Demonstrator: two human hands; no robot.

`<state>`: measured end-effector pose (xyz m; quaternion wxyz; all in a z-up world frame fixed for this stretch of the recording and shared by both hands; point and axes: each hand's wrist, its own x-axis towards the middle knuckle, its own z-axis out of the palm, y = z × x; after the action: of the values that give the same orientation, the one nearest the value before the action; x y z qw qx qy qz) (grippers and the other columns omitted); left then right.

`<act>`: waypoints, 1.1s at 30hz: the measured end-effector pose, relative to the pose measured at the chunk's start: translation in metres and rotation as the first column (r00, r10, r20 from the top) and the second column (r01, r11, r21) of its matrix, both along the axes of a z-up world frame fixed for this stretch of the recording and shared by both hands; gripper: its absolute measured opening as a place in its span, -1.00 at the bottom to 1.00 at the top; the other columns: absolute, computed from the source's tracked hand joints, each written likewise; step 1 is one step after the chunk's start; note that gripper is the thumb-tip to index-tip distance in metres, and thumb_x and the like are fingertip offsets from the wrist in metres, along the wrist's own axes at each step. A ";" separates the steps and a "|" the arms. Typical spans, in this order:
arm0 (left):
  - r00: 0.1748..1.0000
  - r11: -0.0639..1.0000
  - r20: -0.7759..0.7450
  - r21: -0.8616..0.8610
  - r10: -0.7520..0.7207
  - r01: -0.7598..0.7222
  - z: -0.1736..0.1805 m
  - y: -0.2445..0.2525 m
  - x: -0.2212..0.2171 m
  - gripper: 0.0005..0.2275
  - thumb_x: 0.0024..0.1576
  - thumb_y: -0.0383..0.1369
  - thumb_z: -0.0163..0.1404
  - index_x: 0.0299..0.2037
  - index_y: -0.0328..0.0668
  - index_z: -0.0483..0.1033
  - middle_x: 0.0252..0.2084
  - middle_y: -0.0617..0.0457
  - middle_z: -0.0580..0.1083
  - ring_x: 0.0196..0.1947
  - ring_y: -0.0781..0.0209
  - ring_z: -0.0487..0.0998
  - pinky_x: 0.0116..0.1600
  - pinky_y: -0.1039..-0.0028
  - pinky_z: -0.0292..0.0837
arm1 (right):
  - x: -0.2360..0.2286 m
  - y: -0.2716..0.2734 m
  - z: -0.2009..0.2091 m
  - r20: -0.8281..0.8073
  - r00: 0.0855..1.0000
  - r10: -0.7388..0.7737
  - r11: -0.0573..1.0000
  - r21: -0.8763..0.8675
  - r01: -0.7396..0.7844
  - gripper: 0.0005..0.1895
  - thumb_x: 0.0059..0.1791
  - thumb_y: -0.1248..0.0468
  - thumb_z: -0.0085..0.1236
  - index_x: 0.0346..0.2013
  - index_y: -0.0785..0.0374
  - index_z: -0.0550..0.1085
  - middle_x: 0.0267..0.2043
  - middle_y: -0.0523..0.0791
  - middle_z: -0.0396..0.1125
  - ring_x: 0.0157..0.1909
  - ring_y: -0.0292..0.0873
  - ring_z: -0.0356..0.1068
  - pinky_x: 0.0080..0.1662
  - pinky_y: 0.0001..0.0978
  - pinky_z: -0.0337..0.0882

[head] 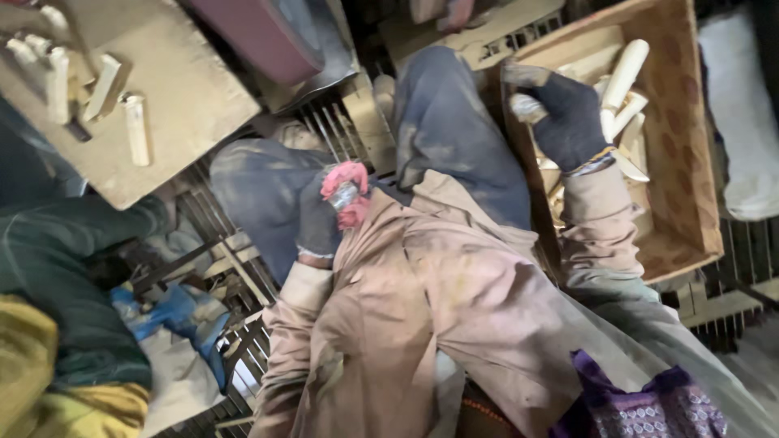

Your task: The person sits on the floor and repeatedly sands small wooden pieces against a belt sander. They pick up each piece, press it against the moving belt, and then place it into a nearby wooden crate.

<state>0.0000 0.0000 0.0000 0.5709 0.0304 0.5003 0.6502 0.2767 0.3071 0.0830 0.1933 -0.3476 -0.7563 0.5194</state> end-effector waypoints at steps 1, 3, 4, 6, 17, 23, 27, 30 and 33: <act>0.998 1.000 -0.065 0.004 0.001 -0.001 0.003 -0.001 0.002 -0.74 0.29 -0.52 -0.16 0.14 -0.40 0.46 -0.28 -0.06 0.52 -0.53 0.34 0.43 -0.54 0.67 0.22 | -0.016 -0.006 0.007 0.001 0.999 0.053 0.995 0.082 -0.053 -0.70 0.18 0.26 0.14 0.23 0.12 0.48 0.21 -0.05 0.48 0.26 -0.07 0.49 0.32 -0.18 0.48; 0.981 1.000 -0.193 0.010 0.005 -0.004 0.008 0.001 0.006 -0.78 0.28 -0.53 -0.13 0.06 -0.42 0.48 -0.26 0.01 0.51 -0.47 0.36 0.48 -0.51 0.64 0.25 | -0.047 -0.017 0.021 0.013 0.987 0.158 0.956 0.246 -0.157 -0.68 0.18 0.24 0.16 0.23 0.16 0.47 0.22 -0.04 0.46 0.25 -0.04 0.50 0.25 -0.19 0.50; 0.985 0.999 -0.172 0.027 0.020 -0.016 0.010 0.004 0.007 -0.79 0.29 -0.53 -0.13 0.06 -0.42 0.48 -0.26 0.03 0.50 -0.46 0.38 0.47 -0.49 0.65 0.26 | -0.061 -0.020 0.026 0.022 0.980 0.198 0.941 0.276 -0.197 -0.66 0.14 0.25 0.16 0.22 0.18 0.47 0.23 -0.02 0.44 0.27 0.01 0.46 0.26 -0.15 0.47; 0.990 0.997 -0.133 0.062 0.054 -0.046 0.016 0.009 0.006 -0.81 0.33 -0.52 -0.13 0.06 -0.42 0.49 -0.26 0.08 0.48 -0.45 0.43 0.45 -0.46 0.65 0.27 | -0.090 -0.026 0.026 0.038 0.959 0.281 0.901 0.333 -0.277 -0.61 0.07 0.27 0.17 0.20 0.23 0.48 0.25 0.03 0.39 0.31 0.11 0.39 0.28 -0.06 0.41; 0.706 0.976 -0.675 0.135 0.216 -0.169 0.037 -0.021 -0.028 -0.87 0.24 -0.57 0.01 -0.03 -0.39 0.52 -0.19 0.01 0.55 -0.28 0.30 0.55 -0.22 0.53 0.46 | -0.150 -0.013 -0.015 0.228 0.897 0.378 0.644 0.632 -0.432 -0.72 0.01 0.17 0.21 0.01 0.09 0.58 0.12 -0.06 0.46 0.19 0.10 0.37 0.25 0.03 0.32; 0.656 0.876 -0.600 0.181 0.458 -0.446 0.007 -0.065 -0.106 -0.82 0.16 -0.55 0.00 -0.04 -0.36 0.51 -0.23 0.00 0.55 -0.30 0.22 0.57 -0.19 0.47 0.49 | -0.160 -0.011 -0.012 0.284 0.880 0.380 0.639 0.607 -0.473 -0.79 0.01 0.17 0.22 -0.08 0.10 0.59 0.00 -0.07 0.48 0.07 0.07 0.41 0.14 -0.04 0.37; 0.377 0.826 -0.781 0.294 0.497 -0.480 -0.022 -0.083 -0.186 -0.87 0.20 -0.62 0.01 -0.09 -0.36 0.52 -0.11 0.01 0.56 -0.12 0.27 0.57 0.00 0.53 0.52 | -0.164 -0.014 -0.009 0.271 0.887 0.374 0.637 0.620 -0.458 -0.79 0.02 0.16 0.23 -0.08 0.11 0.60 0.00 -0.07 0.48 0.05 0.07 0.42 0.12 -0.05 0.38; 0.241 0.802 -0.888 0.201 0.391 -0.563 -0.038 -0.094 -0.244 -0.87 0.19 -0.67 0.08 -0.11 -0.38 0.54 -0.13 -0.04 0.58 -0.16 0.27 0.58 -0.06 0.52 0.54 | -0.167 -0.016 -0.005 0.344 0.873 0.347 0.627 0.607 -0.488 -0.79 0.02 0.16 0.25 -0.07 0.08 0.62 -0.07 -0.04 0.46 0.03 0.09 0.41 0.11 -0.05 0.39; 0.411 0.744 -0.772 0.118 0.485 -0.658 -0.048 -0.100 -0.287 -0.75 0.08 -0.72 -0.06 -0.07 -0.33 0.52 -0.15 -0.05 0.57 -0.37 0.23 0.59 -0.37 0.46 0.51 | -0.171 -0.018 0.000 0.257 0.886 0.386 0.637 0.620 -0.457 -0.83 0.03 0.19 0.22 -0.12 0.13 0.59 0.06 -0.08 0.49 0.10 0.05 0.43 0.16 -0.06 0.39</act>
<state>-0.2871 -0.1004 -0.0482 0.0458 0.0690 0.7343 0.6737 0.1057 0.2886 0.0829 0.1393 -0.0949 -0.9591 0.2274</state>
